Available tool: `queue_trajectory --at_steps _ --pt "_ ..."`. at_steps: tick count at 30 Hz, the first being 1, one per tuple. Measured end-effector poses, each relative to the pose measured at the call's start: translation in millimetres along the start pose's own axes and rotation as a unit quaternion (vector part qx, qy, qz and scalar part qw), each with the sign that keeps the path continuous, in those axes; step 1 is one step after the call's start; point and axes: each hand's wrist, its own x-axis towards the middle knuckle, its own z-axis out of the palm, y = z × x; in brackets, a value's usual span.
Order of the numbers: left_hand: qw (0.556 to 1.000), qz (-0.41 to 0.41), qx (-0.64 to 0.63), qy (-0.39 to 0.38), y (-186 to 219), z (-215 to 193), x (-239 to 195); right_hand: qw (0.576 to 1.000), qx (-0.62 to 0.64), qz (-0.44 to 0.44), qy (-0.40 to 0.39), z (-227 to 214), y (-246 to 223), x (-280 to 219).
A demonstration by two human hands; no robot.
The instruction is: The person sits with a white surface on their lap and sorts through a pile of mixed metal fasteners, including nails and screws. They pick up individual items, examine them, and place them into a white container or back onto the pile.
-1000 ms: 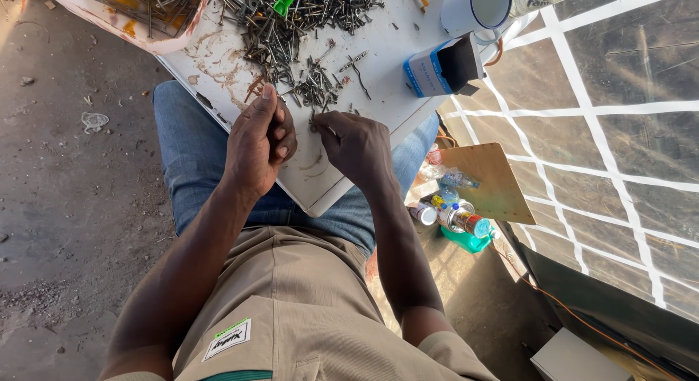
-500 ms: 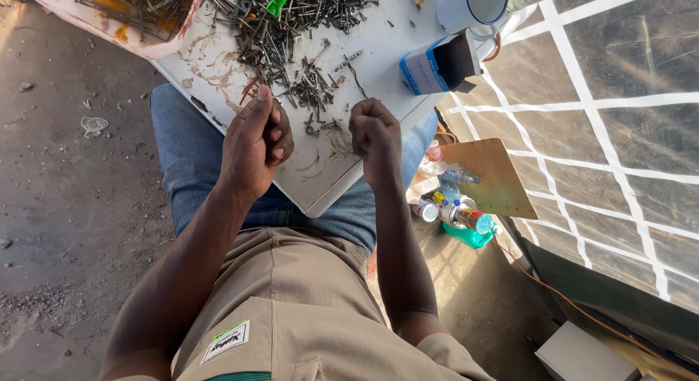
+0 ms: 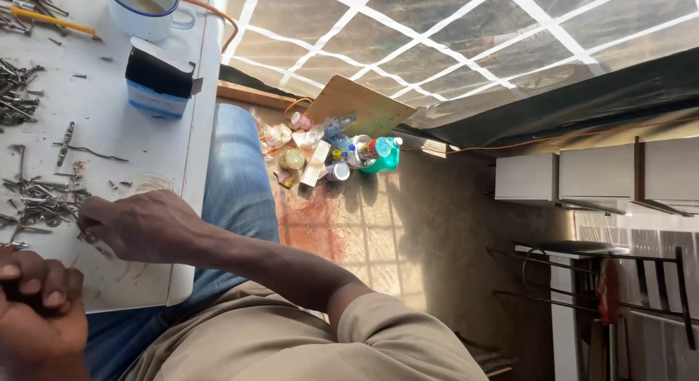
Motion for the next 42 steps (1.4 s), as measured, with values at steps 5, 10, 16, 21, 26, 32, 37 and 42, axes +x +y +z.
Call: queue_trajectory --at_steps 5,10,16,21,26,32,37,42 --pt "0.999 -0.002 0.006 0.042 21.6 36.1 -16.1 0.998 0.017 -0.025 0.050 0.9 17.0 -6.4" --pt "0.999 0.011 0.015 0.040 21.6 33.3 -15.5 0.993 -0.006 -0.069 0.095 -1.5 11.7 -9.8" --pt "0.999 0.027 -0.022 0.042 23.0 38.9 -13.0 0.994 0.054 -0.071 0.065 5.6 23.7 -2.2" --pt "0.994 0.058 -0.091 0.019 21.0 36.6 -17.2 0.646 0.759 -0.077 0.003 0.2 40.6 5.9" --pt "0.989 0.073 -0.126 0.021 15.9 28.4 -14.2 0.683 0.728 -0.056 0.012 -7.3 36.9 0.6" --pt "0.989 0.082 -0.120 -0.005 18.6 28.6 -15.1 0.937 0.310 -0.087 0.133 3.7 21.7 -12.4" --pt "0.988 0.088 -0.129 -0.007 16.3 26.0 -13.7 0.977 0.123 -0.098 0.144 12.9 18.8 -13.2" --pt "0.985 0.091 -0.144 -0.011 14.8 25.2 -15.2 0.954 0.140 -0.158 0.215 6.1 3.9 -10.5"
